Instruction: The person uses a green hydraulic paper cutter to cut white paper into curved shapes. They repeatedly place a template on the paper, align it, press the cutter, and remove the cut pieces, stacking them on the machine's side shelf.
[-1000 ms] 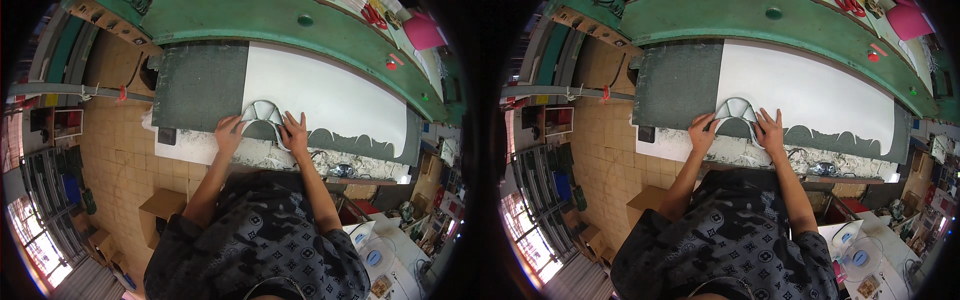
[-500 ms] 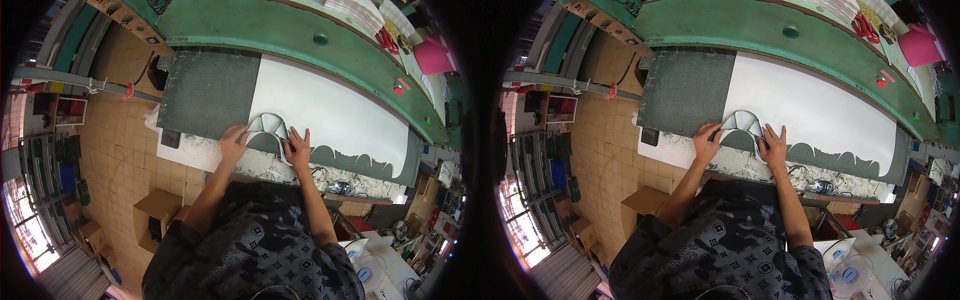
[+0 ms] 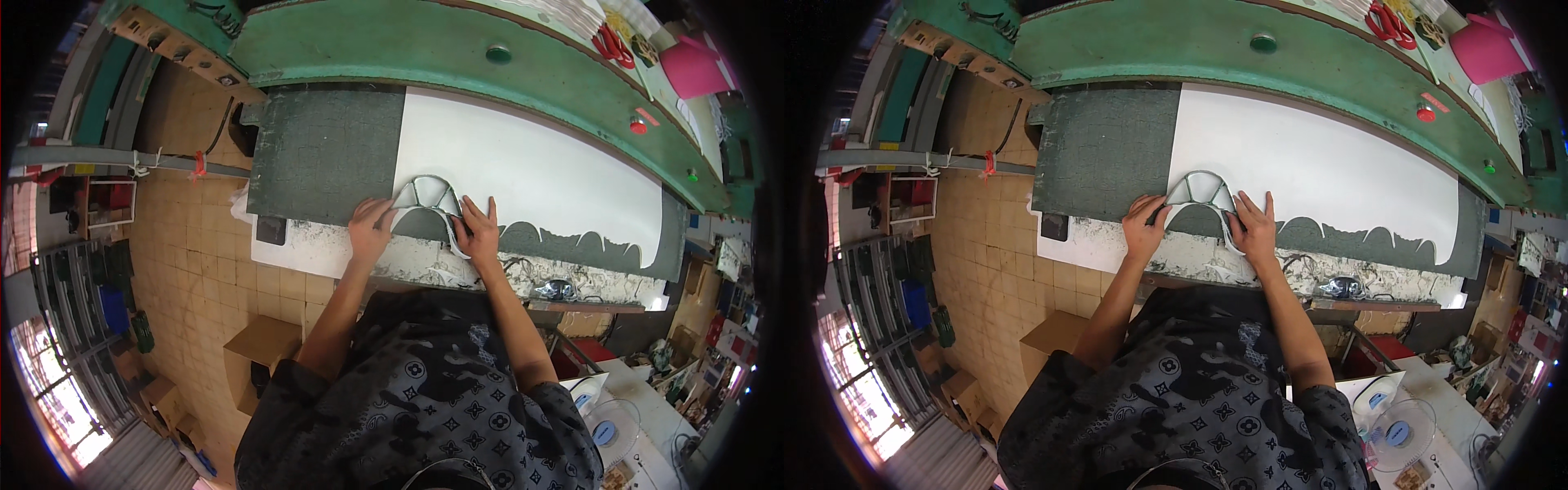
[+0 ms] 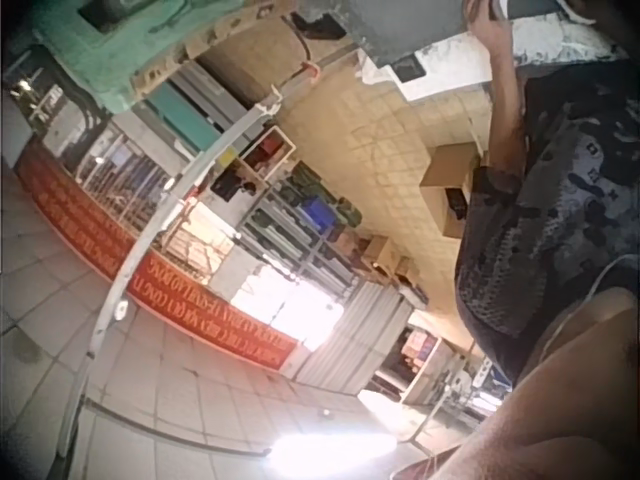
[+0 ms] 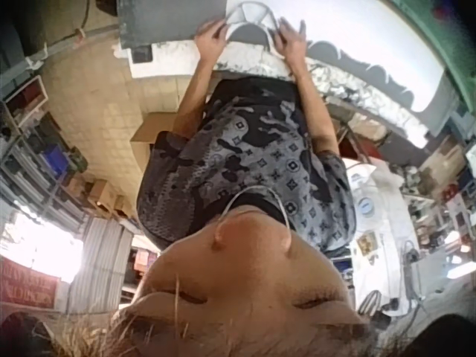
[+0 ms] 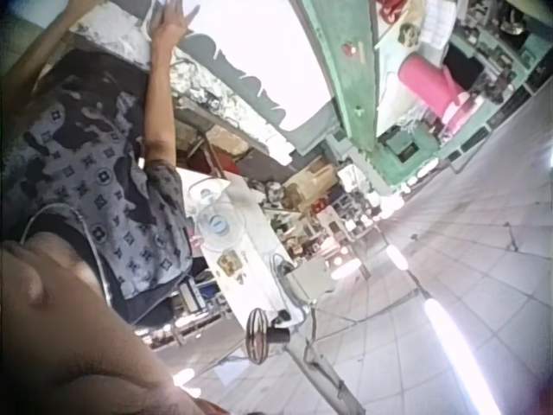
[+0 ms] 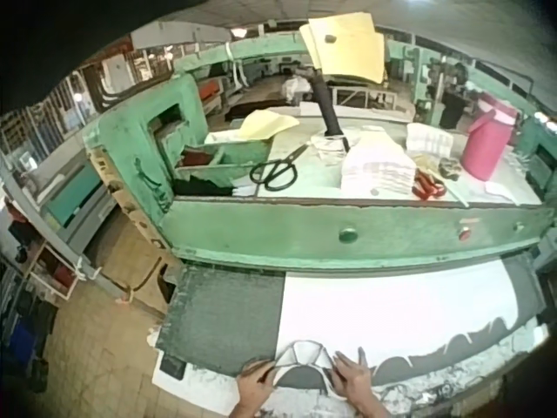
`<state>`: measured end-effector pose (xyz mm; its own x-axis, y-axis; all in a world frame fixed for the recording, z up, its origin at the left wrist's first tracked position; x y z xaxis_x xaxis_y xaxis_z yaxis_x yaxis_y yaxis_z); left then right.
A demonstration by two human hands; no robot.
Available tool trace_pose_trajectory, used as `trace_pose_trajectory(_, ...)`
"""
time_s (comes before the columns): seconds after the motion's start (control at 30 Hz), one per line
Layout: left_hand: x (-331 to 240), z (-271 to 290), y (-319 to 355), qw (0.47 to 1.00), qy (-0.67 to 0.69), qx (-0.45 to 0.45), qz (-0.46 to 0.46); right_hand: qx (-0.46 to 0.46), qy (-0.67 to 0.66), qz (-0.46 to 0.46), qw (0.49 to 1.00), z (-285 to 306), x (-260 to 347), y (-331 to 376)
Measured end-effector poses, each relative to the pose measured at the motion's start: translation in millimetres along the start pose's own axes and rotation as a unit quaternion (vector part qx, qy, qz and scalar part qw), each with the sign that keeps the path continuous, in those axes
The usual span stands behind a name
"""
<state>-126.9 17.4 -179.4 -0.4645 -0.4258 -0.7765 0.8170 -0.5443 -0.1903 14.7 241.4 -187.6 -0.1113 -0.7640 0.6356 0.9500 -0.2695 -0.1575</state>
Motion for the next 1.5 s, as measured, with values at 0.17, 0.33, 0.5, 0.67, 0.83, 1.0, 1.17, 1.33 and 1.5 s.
trace_pose_trajectory(0.17,-18.2,13.7,6.0,1.000,-0.017,-0.020,-0.013,0.032,-0.061,-0.044,0.997,21.6,13.2,2.0)
trace_pose_trajectory(0.33,-40.8,45.6,30.0,0.998,0.035,-0.040,0.030,0.008,-0.107,-0.058,0.993,65.8,35.3,58.3)
trace_pose_trajectory(0.5,-70.7,58.7,4.2,0.988,0.152,0.000,0.006,0.127,-0.159,-0.118,0.972,60.6,51.4,134.6)
trace_pose_trajectory(0.67,-166.0,71.0,-42.3,0.963,-0.050,-0.120,-0.235,0.118,-0.014,-0.057,0.991,43.7,70.4,166.3)
trace_pose_trajectory(0.83,-214.5,63.5,-64.2,0.933,-0.149,-0.063,-0.320,0.039,-0.001,-0.065,0.997,21.5,66.4,177.5)
trace_pose_trajectory(1.0,-220.3,46.9,-60.3,0.928,-0.227,-0.063,-0.288,0.032,-0.020,-0.052,0.998,19.6,55.5,179.3)
trace_pose_trajectory(1.17,-225.1,42.3,-41.6,0.930,-0.219,-0.088,-0.282,0.030,-0.030,-0.035,0.998,15.6,43.9,184.0)
trace_pose_trajectory(1.33,-220.9,45.4,-43.4,0.914,-0.249,-0.148,-0.284,0.034,-0.039,-0.034,0.998,12.9,50.3,179.4)
trace_pose_trajectory(1.5,-223.0,54.6,-15.6,0.936,-0.168,-0.116,-0.288,0.014,-0.030,-0.017,0.999,15.5,47.8,184.2)
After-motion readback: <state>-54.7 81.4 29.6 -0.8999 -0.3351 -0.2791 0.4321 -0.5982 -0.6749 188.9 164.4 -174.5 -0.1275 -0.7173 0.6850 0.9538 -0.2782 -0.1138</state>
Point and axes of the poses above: each hand's wrist, its own y-axis away from the middle knuckle, its own z-axis out of the back of the hand, x = y × z, the point moved 1 cm from there along -y, towards the middle knuckle, and after that the axes turned 10 degrees about x, right-handed, at the moved point
